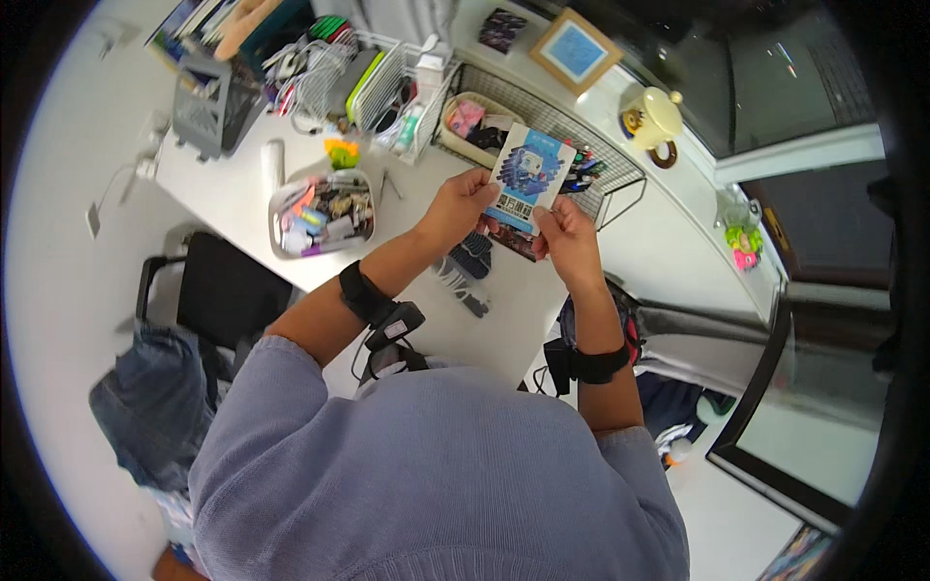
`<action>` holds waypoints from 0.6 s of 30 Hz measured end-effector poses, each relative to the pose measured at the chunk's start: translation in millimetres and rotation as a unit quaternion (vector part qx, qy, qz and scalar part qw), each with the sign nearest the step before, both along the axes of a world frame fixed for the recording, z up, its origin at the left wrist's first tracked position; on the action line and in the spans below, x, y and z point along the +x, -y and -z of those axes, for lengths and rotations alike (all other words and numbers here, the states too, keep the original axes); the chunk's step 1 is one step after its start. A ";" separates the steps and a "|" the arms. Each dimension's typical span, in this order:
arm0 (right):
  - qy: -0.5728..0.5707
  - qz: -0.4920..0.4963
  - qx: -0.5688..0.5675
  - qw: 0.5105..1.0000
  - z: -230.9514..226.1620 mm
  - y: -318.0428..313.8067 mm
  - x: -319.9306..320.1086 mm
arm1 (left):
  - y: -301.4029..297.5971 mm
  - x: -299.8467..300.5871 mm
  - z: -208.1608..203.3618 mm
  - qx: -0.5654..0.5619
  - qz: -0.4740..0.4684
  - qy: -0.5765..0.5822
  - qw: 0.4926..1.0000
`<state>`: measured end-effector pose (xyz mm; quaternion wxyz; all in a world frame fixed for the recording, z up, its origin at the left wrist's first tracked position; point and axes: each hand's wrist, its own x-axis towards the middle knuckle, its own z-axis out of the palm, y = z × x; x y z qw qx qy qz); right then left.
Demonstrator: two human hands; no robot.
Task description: The person wipes a white desk with a cloth, gathers coins, and moves between rooms. They then organize desk items including a plastic organizer, a mug, a framed photo, and small figurines, and finally coil a white cable.
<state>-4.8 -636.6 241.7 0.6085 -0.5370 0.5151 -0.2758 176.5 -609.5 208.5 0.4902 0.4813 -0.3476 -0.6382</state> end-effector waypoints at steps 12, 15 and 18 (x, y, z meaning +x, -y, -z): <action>-0.053 -0.380 0.069 0.921 45.4 -101.4 28.3 | -231.1 -18.2 32.2 0.156 -0.274 -0.023 0.949; -0.081 -0.474 0.063 0.874 41.2 -146.8 39.6 | -301.9 -38.8 27.7 0.182 -0.367 -0.040 0.912; -0.119 -0.564 0.003 0.817 38.7 -193.7 55.0 | -363.3 -56.9 42.5 0.156 -0.429 -0.051 0.888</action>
